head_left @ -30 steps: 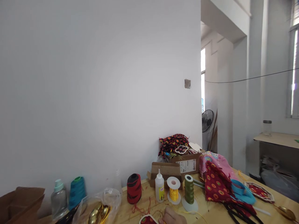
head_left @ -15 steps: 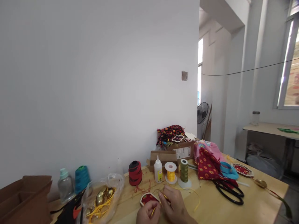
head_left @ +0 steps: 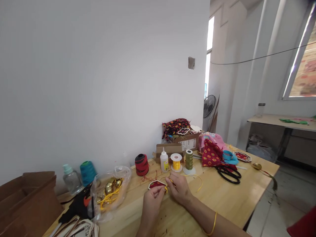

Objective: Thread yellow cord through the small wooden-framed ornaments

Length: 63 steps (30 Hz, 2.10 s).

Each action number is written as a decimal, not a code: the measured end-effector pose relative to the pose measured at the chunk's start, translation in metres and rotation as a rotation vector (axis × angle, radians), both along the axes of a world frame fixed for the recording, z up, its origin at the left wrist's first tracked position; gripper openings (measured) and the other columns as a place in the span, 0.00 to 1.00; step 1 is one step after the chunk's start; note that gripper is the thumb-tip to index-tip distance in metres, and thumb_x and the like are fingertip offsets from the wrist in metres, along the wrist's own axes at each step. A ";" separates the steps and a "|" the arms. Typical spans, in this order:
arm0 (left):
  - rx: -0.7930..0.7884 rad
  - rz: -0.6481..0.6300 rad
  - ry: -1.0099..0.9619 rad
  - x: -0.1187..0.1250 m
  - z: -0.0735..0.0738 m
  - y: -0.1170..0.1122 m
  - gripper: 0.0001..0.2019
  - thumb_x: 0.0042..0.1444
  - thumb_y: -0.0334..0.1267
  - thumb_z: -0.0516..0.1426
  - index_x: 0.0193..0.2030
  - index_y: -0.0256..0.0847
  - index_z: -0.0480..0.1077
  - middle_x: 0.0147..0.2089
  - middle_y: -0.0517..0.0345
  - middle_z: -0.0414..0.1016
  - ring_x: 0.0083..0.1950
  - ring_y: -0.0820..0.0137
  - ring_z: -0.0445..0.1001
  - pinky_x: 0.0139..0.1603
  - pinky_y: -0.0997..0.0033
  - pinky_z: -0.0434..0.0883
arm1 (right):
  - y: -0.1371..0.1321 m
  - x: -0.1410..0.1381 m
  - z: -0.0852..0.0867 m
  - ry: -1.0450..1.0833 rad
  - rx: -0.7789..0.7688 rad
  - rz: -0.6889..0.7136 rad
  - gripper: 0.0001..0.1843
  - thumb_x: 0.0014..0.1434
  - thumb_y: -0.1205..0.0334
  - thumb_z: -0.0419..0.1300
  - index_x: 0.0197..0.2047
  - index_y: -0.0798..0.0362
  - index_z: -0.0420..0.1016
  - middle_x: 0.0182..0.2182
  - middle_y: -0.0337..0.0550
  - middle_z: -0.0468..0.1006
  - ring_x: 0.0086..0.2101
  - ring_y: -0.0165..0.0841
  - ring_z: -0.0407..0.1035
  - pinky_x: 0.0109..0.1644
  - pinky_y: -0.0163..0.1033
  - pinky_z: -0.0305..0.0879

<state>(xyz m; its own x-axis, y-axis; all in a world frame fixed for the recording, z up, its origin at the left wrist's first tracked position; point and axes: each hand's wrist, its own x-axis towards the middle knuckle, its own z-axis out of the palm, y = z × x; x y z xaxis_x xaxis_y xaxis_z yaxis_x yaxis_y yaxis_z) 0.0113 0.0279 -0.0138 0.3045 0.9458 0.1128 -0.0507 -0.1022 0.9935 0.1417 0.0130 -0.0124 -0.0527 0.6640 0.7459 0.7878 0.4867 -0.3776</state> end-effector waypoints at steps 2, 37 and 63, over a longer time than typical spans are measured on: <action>-0.006 0.016 0.000 0.000 -0.001 0.000 0.12 0.39 0.40 0.59 0.27 0.33 0.75 0.24 0.52 0.77 0.28 0.67 0.73 0.32 0.71 0.68 | -0.001 0.000 0.001 0.006 0.006 0.005 0.18 0.58 0.64 0.43 0.18 0.55 0.59 0.18 0.37 0.59 0.21 0.25 0.56 0.24 0.29 0.50; 0.016 -0.044 0.080 0.005 0.004 -0.008 0.06 0.40 0.35 0.57 0.21 0.35 0.71 0.20 0.60 0.70 0.23 0.73 0.65 0.26 0.77 0.61 | -0.002 0.003 -0.002 -0.185 0.073 -0.010 0.16 0.57 0.64 0.45 0.19 0.55 0.62 0.19 0.37 0.60 0.20 0.25 0.54 0.22 0.31 0.46; 0.003 0.010 0.056 0.003 0.006 -0.006 0.09 0.39 0.40 0.59 0.25 0.35 0.74 0.22 0.59 0.73 0.29 0.70 0.69 0.31 0.76 0.64 | -0.007 0.013 0.019 -0.128 -0.079 0.246 0.09 0.55 0.62 0.50 0.35 0.53 0.69 0.28 0.42 0.72 0.30 0.31 0.64 0.33 0.35 0.58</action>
<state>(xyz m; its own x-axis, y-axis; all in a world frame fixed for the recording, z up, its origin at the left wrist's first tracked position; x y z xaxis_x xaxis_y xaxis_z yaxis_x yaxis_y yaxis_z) 0.0144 0.0215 -0.0082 0.3009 0.9485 0.0987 0.0062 -0.1055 0.9944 0.1545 0.0058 0.0071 -0.3100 0.6757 0.6688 0.6937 0.6418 -0.3269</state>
